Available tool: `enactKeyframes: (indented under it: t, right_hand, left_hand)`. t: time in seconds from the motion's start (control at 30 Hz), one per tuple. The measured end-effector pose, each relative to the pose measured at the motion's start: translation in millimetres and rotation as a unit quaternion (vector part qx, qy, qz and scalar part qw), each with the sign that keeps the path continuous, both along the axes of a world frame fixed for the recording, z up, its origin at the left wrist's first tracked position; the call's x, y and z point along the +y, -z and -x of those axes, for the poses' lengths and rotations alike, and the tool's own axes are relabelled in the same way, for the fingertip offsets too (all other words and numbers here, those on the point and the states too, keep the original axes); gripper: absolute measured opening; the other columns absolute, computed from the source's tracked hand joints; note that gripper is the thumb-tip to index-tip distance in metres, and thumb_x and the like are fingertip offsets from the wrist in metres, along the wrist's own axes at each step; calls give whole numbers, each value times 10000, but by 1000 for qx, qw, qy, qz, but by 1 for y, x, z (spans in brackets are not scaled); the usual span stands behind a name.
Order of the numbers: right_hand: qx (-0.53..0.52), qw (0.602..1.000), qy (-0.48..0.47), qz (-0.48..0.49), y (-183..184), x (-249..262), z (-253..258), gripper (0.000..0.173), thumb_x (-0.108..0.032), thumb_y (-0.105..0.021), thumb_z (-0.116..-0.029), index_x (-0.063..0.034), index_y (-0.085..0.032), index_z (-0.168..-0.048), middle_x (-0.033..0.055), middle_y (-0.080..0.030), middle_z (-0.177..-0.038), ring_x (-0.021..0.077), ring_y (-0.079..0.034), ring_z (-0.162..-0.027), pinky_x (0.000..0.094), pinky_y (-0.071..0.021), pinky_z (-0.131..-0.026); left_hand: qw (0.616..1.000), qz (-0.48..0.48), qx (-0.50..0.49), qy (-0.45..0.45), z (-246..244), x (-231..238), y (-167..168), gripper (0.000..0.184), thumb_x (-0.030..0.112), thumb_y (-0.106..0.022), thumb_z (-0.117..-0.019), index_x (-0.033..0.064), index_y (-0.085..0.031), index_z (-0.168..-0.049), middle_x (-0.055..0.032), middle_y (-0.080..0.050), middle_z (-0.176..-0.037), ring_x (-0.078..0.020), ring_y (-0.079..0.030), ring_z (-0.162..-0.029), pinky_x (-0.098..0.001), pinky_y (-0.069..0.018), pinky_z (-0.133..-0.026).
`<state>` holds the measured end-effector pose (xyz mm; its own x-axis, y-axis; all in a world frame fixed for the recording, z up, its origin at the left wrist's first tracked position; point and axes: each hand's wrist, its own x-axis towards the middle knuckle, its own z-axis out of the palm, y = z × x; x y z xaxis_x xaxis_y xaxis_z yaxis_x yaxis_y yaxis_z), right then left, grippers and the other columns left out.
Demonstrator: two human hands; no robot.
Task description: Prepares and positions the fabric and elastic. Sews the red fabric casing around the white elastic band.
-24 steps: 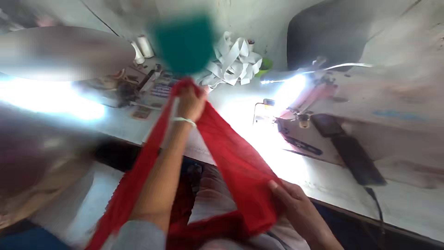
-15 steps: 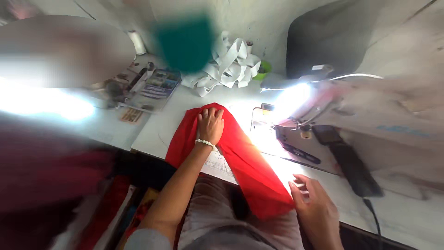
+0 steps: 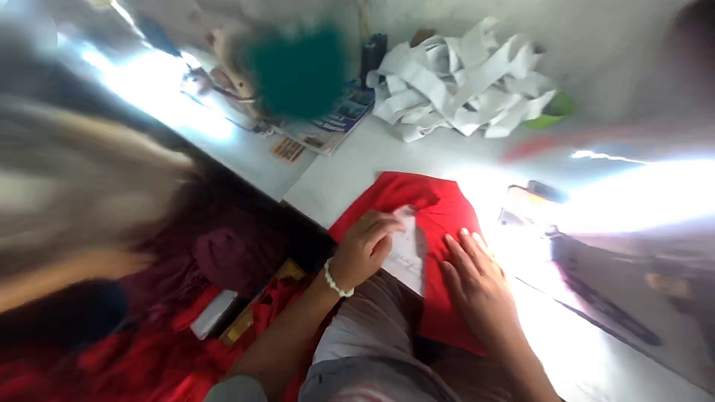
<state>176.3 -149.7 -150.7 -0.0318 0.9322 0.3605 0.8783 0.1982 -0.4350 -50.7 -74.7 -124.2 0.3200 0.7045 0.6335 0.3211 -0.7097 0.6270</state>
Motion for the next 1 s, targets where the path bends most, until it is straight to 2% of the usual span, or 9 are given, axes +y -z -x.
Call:
enactKeyframes:
  t: [0.1, 0.2, 0.3, 0.43, 0.5, 0.67, 0.77, 0.83, 1.0]
  right_hand:
    - [18, 999, -27, 18, -6, -3, 0, 495, -314, -430, -1062, 12, -627, -1378, 291, -530, -1473, 514, -477, -1383, 673, -357, -1118]
    - [17, 998, -44, 30, -13, -4, 2, 451, -220, -470, -1052, 81, -608, -1359, 362, -511, -1448, 573, -448, -1375, 647, -338, -1145]
    - [8, 999, -37, 34, -19, -7, 6, 429, -178, -478, -1052, 105, -599, -1350, 379, -504, -1443, 580, -439, -1379, 628, -336, -1157]
    - [0, 998, -33, 47, -25, -10, 9, 411, -148, -479, -1049, 106, -599, -1350, 377, -504, -1444, 585, -435, -1378, 643, -344, -1142]
    - [-4, 999, -35, 41, -24, -12, 10, 419, -157, -461, -1053, 107, -601, -1347, 374, -515, -1436, 580, -451, -1369, 637, -354, -1140]
    - [2, 1000, -27, -11, -11, -8, 3, 436, -225, -455, -1050, 68, -657, -1302, 325, -588, -1383, 540, -532, -1315, 637, -409, -1086]
    - [-3, 1000, -16, -20, -6, -7, 1, 437, -248, -456, -1051, 37, -671, -1303, 304, -595, -1389, 523, -549, -1308, 660, -411, -1074]
    - [-5, 1000, -12, -17, -6, -7, 2, 439, -260, -449, -1052, 18, -677, -1305, 284, -596, -1401, 508, -545, -1320, 654, -413, -1081]
    - [0, 1000, -5, -28, -9, -6, 5, 427, -240, -461, -1037, 31, -696, -1268, 286, -614, -1377, 508, -569, -1294, 647, -435, -1058]
  left_hand:
    - [994, 2, -33, -105, 55, -40, 37, 155, -24, -508, -927, -47, -661, -912, -155, -700, -920, -175, -680, -932, -265, -550, -879]
    - [963, 74, 82, -245, 114, -83, 85, 164, -5, -540, -904, -47, -698, -911, -176, -720, -945, -248, -709, -931, -341, -577, -863]
    - [882, 218, 168, -382, 175, -121, 114, 195, 7, -563, -940, -87, -706, -1034, -251, -706, -1077, -379, -692, -1051, -492, -555, -948]
    - [688, 454, 207, -527, 266, -135, 127, 352, 62, -542, -995, -107, -599, -1299, -329, -559, -1375, -465, -501, -1344, -554, -381, -1150]
    - [622, 510, 249, -539, 304, -144, 146, 482, 107, -603, -979, -101, -514, -1404, -333, -472, -1476, -467, -429, -1415, -559, -351, -1174]
    - [601, 499, 333, -529, 325, -150, 161, 593, 141, -630, -983, -75, -422, -1495, -365, -425, -1501, -503, -416, -1415, -624, -334, -1153]
    - [587, 539, 375, -475, 325, -145, 144, 650, 185, -696, -958, -34, -424, -1507, -392, -529, -1377, -569, -488, -1314, -727, -308, -1105]
    - [574, 605, 390, -391, 327, -137, 118, 602, 267, -677, -972, -1, -485, -1477, -343, -587, -1347, -525, -545, -1286, -704, -385, -1070]
    - [594, 645, 406, -258, 265, -98, -52, 455, 190, -618, -1019, -111, -540, -1352, -364, -555, -1335, -483, -525, -1281, -653, -370, -1064]
